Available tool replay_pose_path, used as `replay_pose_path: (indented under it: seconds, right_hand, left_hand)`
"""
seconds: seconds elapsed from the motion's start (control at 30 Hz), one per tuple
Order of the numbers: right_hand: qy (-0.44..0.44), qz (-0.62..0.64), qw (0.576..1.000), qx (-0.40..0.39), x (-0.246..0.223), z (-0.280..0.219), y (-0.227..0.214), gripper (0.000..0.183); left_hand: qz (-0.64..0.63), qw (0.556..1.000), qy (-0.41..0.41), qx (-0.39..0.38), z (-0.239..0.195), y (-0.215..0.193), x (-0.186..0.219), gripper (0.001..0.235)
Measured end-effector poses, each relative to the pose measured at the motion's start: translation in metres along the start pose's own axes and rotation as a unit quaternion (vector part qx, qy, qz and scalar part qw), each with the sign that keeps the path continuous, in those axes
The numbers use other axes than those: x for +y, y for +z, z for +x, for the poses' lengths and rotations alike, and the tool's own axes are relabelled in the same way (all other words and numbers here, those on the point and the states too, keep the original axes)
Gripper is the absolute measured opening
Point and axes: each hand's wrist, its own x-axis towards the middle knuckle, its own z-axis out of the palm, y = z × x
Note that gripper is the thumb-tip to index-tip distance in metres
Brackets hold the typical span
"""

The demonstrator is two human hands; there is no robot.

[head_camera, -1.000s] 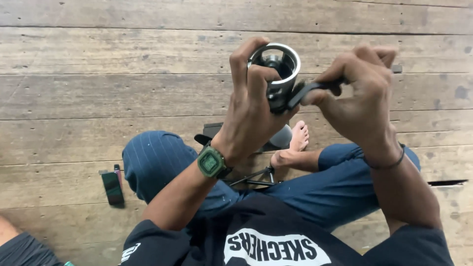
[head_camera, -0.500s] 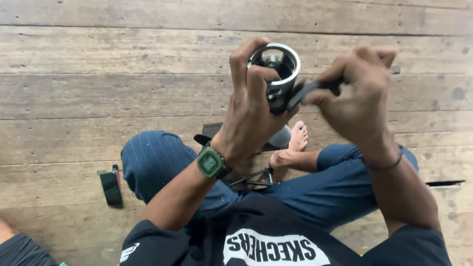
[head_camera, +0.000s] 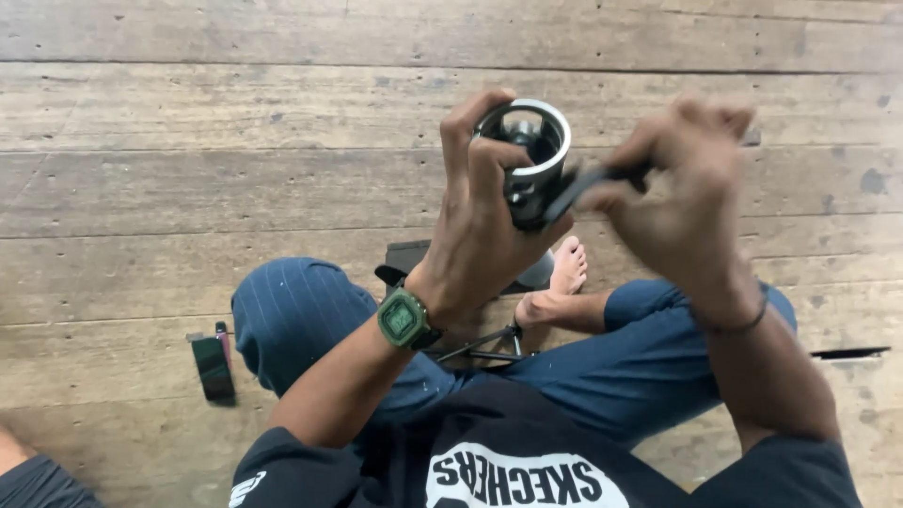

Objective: Polishing the side of a motorcycle engine piston using a small abrasive tool or sandpaper

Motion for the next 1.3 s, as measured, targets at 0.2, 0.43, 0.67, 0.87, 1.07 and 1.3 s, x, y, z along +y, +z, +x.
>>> replay_pose_path:
  seconds: [0.2,0.43,0.67,0.87,1.07,1.3]
  right_hand:
    - [-0.018,-0.006,1.0,0.01,-0.005,0.007,-0.005,0.055]
    - [-0.003,0.0,1.0,-0.004,-0.014,-0.001,-0.007,0.049]
    - [-0.008,-0.017,1.0,-0.008,-0.01,0.001,-0.006,0.051]
    - [-0.046,-0.02,0.999,0.007,-0.015,0.006,-0.005,0.053]
    - [-0.043,0.001,0.998,-0.038,-0.02,0.005,-0.008,0.043]
    - [-0.078,-0.006,0.996,-0.043,-0.032,0.004,-0.007,0.039]
  left_hand:
    - [-0.014,1.0,-0.014,-0.009,0.0,0.0,0.0,0.059]
    - [-0.011,1.0,-0.023,-0.018,-0.006,0.003,0.0,0.062]
    - [-0.021,0.999,-0.024,-0.012,-0.006,0.002,0.0,0.061]
    - [-0.031,0.999,-0.022,-0.008,0.001,-0.003,0.006,0.056]
    - [-0.025,1.0,-0.016,-0.009,0.0,-0.004,0.006,0.065]
    - [-0.029,0.998,-0.026,-0.042,0.004,-0.011,0.006,0.077]
